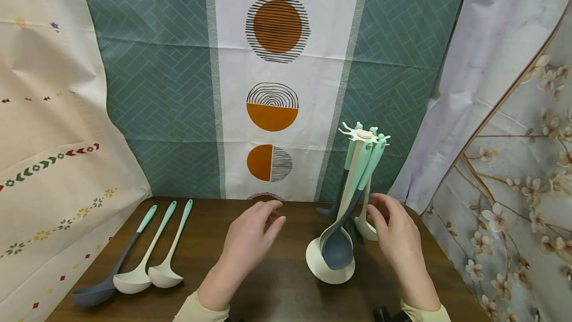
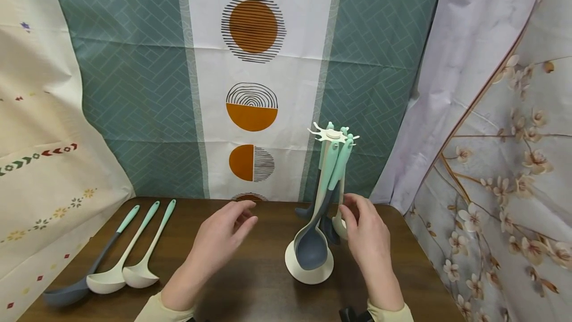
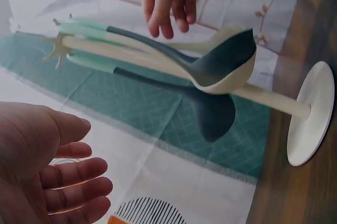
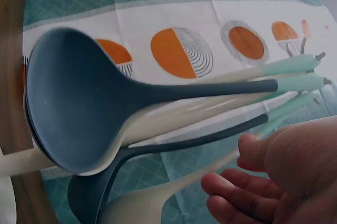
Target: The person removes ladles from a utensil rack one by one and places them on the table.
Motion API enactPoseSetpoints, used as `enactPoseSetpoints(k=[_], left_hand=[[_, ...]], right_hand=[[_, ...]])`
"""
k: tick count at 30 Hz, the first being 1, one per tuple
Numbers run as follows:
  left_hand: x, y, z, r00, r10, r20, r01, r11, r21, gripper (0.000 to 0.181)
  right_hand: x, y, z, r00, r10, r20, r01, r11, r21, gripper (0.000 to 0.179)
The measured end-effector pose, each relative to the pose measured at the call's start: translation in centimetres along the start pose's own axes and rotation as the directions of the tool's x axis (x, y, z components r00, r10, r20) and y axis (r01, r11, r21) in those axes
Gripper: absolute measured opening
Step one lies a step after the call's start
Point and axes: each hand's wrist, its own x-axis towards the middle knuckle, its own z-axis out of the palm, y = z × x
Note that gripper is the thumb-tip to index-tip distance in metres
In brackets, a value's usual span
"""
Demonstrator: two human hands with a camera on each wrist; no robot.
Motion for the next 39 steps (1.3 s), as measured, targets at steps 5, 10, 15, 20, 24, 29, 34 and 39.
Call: enactPoseSetpoints(k=[5,10,15,20,24,29,34,39], left_hand=[[0.1,0.9,0.7,1.000,0.009,0.001,-0.009,1.000,-0.022,0.028],[0.1,1.5,1.3,1.000,0.018,-0.003,-0.018,0.999,-0.032,0.027],[0.1,1.8,1.6,1.000,0.028,-0.006,-0.028,0.999,-0.041,0.027],[0.1,1.9,1.5,1.000,0.024,-0.002,-0.024,0.999,-0.045,0.027],[0.1,1.9,1.4,1.000,0.021,-0.005,-0.022,0.999,-0.037,0.026],[0.1,2.0,1.2,1.000,0.023,-0.010,-0.024,0.999,-0.031,0.026],[0.1,2.0,1.2,1.000,0.028,-0.002,-0.028,0.999,-0.041,0.026],[0.0,2.0,1.1,1.000,0.029,-0.002,-0.029,0.999,-0.042,0.025]], right_hand=[[1.0,0.8,0.4,0.998,0.032,0.047,-0.032,0.999,-0.003,0.044],[1.8,1.3,1.0,0.989,0.075,0.129,-0.078,0.997,0.020,0.049],[2.0,1.5,1.5,0.987,0.085,0.139,-0.092,0.995,0.046,0.038],[2.1,1.5,1.9,0.991,0.070,0.119,-0.076,0.996,0.052,0.024],[2.0,1.3,2.0,0.991,0.074,0.112,-0.079,0.996,0.048,0.019],[1.7,1.1,1.8,0.991,0.080,0.111,-0.086,0.995,0.049,0.020],[1.2,1.0,1.6,0.990,0.082,0.111,-0.088,0.995,0.047,0.020],[0.6,0.7,1.4,0.988,0.078,0.130,-0.083,0.996,0.040,0.017]])
